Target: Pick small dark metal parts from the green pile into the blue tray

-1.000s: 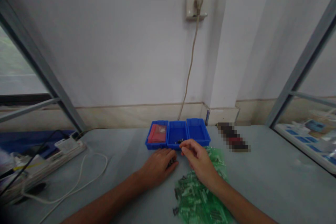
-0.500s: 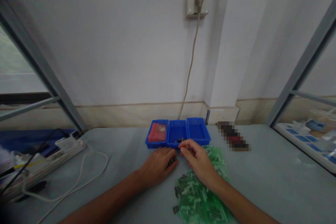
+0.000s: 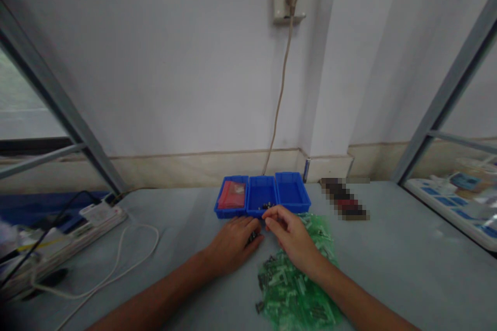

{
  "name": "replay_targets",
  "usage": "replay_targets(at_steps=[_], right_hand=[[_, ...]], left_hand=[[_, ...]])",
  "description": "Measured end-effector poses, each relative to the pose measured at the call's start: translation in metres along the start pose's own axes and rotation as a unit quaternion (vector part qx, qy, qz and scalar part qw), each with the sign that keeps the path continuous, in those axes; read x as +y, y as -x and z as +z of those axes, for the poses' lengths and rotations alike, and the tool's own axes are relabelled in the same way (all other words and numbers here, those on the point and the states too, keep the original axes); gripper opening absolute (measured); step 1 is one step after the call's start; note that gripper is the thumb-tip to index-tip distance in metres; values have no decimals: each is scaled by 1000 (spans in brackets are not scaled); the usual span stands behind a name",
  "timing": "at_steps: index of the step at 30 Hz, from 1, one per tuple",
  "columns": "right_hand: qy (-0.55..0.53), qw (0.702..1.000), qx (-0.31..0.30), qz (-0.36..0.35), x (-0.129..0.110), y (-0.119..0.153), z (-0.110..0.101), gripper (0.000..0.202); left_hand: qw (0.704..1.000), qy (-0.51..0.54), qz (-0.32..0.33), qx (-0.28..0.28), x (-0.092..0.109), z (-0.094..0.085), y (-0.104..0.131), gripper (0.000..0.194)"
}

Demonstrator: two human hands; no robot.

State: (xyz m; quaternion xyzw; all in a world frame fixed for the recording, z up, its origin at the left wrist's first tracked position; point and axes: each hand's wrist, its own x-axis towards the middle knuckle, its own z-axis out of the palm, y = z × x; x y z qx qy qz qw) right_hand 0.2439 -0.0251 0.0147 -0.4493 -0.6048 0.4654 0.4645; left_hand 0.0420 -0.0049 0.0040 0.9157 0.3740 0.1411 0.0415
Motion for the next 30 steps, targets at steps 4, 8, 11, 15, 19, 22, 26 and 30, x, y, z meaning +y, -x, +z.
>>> replay_targets(at_steps=[4,8,11,15,19,22,26,30], right_hand=[[-3,1000,-6,-5,0,0,0,31],[-2,1000,-10,-9,1,0,0,29],[1,1000,-13,-11,1,0,0,28],[2,1000,-17,-8,0,0,0,26],[-2,1000,-21,-9,-1,1,1,26],[4,1000,-23,-12,1,0,0,27],[7,1000,-25,-9,3,-1,0,30],[14,999,-32,-5,3,0,0,30]], left_hand=[[1000,-2,3,6,0,1,0,14],[1000,-3,3,7,0,1,1,14],[1000,-5,0,2,1,0,0,15],[1000,-6,0,0,1,-1,0,16],[1000,-5,1,4,1,0,1,16],[1000,-3,0,4,1,0,1,15],[1000,1,-3,1,1,-1,0,17],[1000,1,1,2,1,0,0,17]])
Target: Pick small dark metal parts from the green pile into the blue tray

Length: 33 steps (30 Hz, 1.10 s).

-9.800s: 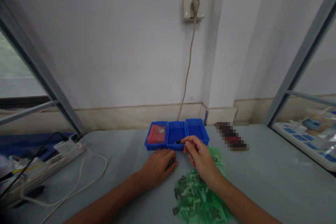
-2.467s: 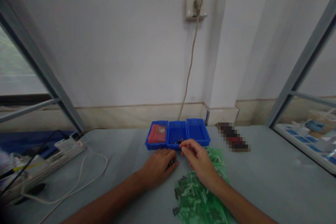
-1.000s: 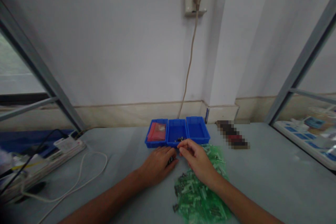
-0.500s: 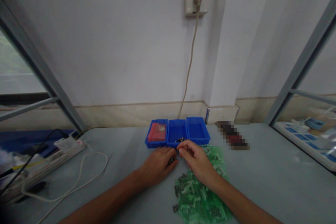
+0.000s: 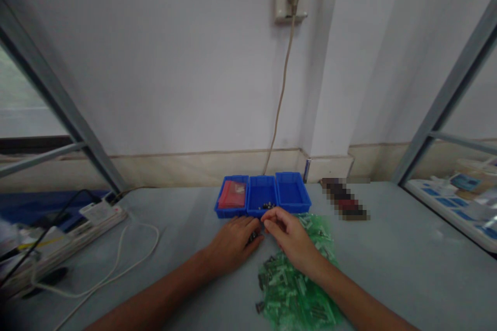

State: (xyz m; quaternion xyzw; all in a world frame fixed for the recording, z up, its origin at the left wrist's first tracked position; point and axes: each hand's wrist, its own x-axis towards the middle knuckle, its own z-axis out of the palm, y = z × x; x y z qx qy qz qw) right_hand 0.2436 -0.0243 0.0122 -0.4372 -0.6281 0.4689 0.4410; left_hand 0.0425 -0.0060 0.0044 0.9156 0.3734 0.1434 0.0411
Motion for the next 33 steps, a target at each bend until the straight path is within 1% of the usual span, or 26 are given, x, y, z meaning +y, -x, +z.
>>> replay_targets(at_steps=[6,11,15,18,29,33], right_hand=[[-2,1000,-12,1,0,1,1,27],[3,1000,-12,4,-2,1,1,27],[7,1000,-9,-7,-2,0,0,25],[7,1000,-2,-10,-2,1,0,26],[-23,999,33,26,0,0,-1,36],[-39,998,40,25,-2,0,-1,37]], left_hand=[[1000,1,3,12,-1,1,0,16],[1000,2,4,12,-1,2,0,17],[1000,-1,2,8,-1,2,0,16],[1000,-4,2,3,0,1,0,16],[1000,-7,-1,0,1,0,0,10],[1000,-11,-4,1,0,0,0,10]])
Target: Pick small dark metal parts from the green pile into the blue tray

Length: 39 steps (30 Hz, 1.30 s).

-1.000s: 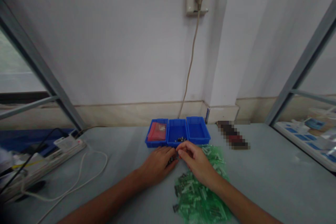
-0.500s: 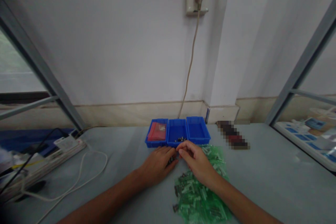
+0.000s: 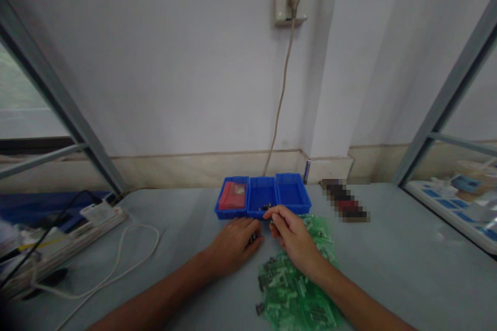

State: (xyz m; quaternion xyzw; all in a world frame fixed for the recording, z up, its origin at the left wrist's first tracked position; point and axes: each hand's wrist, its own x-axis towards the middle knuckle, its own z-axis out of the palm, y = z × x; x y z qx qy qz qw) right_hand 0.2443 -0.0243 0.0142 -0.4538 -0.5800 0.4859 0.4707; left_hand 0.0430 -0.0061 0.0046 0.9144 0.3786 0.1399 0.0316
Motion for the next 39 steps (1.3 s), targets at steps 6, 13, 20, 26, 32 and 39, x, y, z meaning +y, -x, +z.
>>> replay_targets(at_steps=[6,13,20,26,32,39], right_hand=[[4,1000,-5,-20,0,-1,0,35],[6,999,2,-35,2,-2,-1,35],[28,999,5,-42,1,-1,-2,33],[32,999,2,-43,1,-1,-2,30],[19,999,7,-36,0,-1,-1,33],[22,999,4,-34,0,-1,-1,31]], left_hand=[[1000,4,-2,2,-1,1,0,11],[1000,7,4,6,-2,2,1,12],[1000,1,4,6,-2,2,1,12],[1000,5,4,0,-1,0,0,10],[1000,6,4,5,-1,1,1,10],[1000,8,0,2,-1,0,1,11]])
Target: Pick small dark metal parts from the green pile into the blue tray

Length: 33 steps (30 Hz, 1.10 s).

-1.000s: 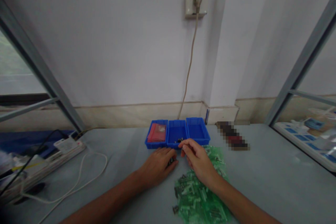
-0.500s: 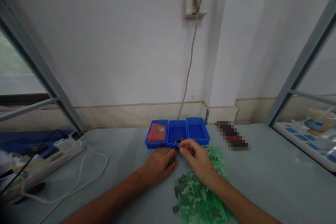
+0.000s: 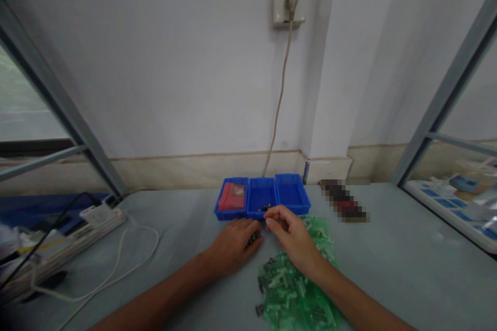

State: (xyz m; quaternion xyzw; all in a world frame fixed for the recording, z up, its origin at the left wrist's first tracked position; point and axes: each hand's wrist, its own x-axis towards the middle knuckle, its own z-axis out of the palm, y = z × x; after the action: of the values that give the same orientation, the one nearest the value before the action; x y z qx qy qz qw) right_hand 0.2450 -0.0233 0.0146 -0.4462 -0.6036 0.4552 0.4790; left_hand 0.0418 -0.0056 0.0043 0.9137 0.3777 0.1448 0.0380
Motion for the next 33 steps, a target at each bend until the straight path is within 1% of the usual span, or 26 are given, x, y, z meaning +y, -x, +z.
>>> replay_targets(at_steps=[24,33], right_hand=[[2,1000,-17,5,-2,1,1,33],[3,1000,-19,7,-5,2,2,30]], left_hand=[[1000,-2,3,0,0,1,0,12],[1000,-5,5,4,0,1,0,11]])
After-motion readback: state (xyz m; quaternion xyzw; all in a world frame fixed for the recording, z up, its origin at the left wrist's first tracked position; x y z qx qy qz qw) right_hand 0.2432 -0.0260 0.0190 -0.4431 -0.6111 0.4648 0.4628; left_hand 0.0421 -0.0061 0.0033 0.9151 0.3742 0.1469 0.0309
